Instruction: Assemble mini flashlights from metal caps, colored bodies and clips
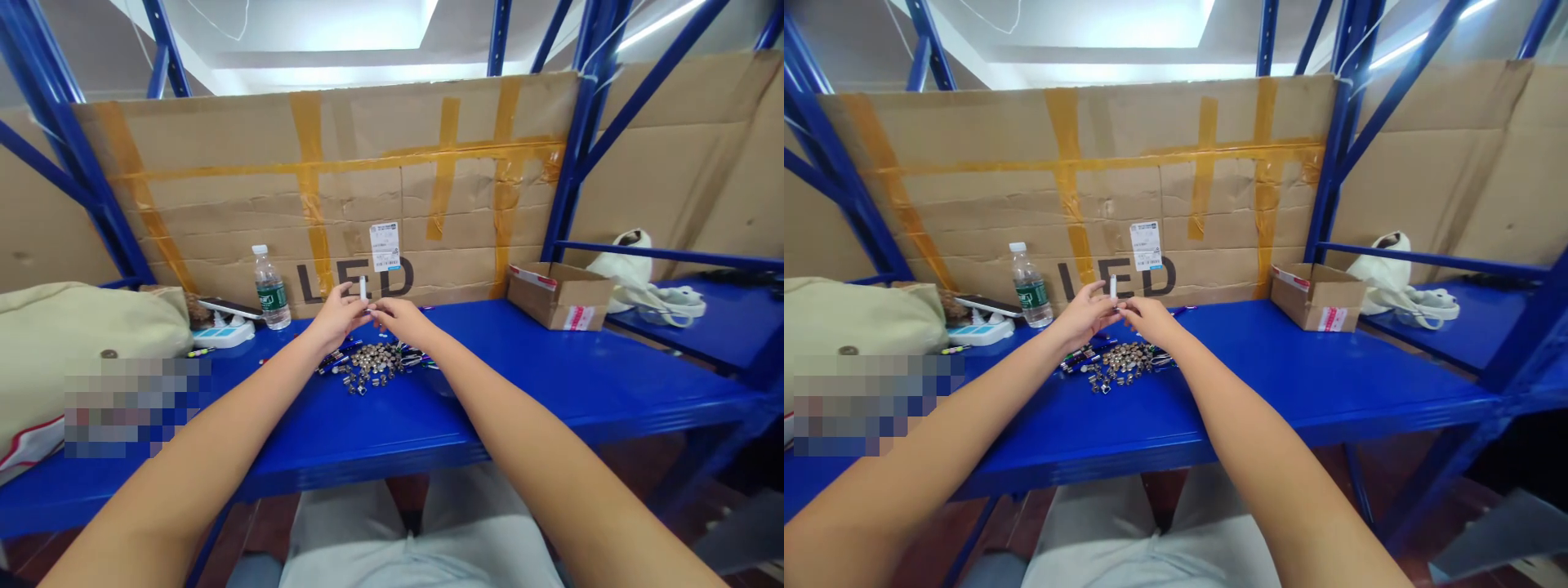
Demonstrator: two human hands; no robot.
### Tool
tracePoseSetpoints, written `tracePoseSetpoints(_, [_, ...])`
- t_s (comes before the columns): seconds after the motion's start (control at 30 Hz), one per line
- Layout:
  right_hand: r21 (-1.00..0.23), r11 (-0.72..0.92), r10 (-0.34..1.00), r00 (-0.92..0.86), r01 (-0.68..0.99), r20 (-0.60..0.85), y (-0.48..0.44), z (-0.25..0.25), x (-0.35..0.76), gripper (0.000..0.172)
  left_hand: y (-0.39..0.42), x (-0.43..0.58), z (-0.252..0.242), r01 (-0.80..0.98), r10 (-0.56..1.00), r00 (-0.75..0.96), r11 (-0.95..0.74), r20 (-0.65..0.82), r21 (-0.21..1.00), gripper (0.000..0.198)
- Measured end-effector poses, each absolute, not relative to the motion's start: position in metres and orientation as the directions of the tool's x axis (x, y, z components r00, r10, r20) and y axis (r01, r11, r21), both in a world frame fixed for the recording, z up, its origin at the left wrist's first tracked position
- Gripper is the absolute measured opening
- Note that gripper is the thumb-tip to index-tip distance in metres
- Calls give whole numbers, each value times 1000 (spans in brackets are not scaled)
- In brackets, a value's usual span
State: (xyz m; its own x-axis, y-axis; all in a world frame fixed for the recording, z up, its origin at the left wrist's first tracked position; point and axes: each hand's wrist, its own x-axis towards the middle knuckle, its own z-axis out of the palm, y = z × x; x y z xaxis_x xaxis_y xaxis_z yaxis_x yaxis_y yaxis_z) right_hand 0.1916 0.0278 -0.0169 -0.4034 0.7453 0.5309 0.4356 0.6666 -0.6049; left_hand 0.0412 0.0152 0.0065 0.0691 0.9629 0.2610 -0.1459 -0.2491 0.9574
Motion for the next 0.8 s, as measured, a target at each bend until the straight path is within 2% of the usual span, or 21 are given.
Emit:
tracePoseSetpoints(0.07, [-652,634,770,-422,416,479,28,-16,194,19,13,37,4,-119,968,72,-233,242,965,61])
tracePoseSetpoints(0.17, [-738,551,828,-364,389,427,29,-15,199,20,20,29,3,81,953,37,-302,300,950,73])
tracePoseSetpoints(0.23, [-823,470,870,-327,320,369,28,-15,201,17,26,21,2,274,902,70,-428,426,861,77])
tracePoseSetpoints(0.33, [-929,346,894,-346,133,284,25,-14,200,14,31,11,1,443,780,292,-623,554,644,54])
tracePoseSetpoints(0.4, [-956,292,885,-381,10,266,23,-13,198,14,31,8,0,436,731,431,-682,529,588,42])
tracePoseSetpoints(0.5, [-962,269,880,-393,-54,268,21,-14,195,16,28,12,-3,350,708,533,-683,463,641,40])
tracePoseSetpoints(0.63, [-951,307,900,-338,42,275,24,-15,194,14,21,24,-8,307,730,541,-634,418,710,53])
tracePoseSetpoints(0.73, [-940,327,913,-291,103,286,28,-15,194,7,18,28,-9,381,735,538,-649,414,658,50])
tracePoseSetpoints(0.8, [-937,333,923,-242,109,300,29,-13,196,11,17,29,-7,429,744,523,-651,416,626,44])
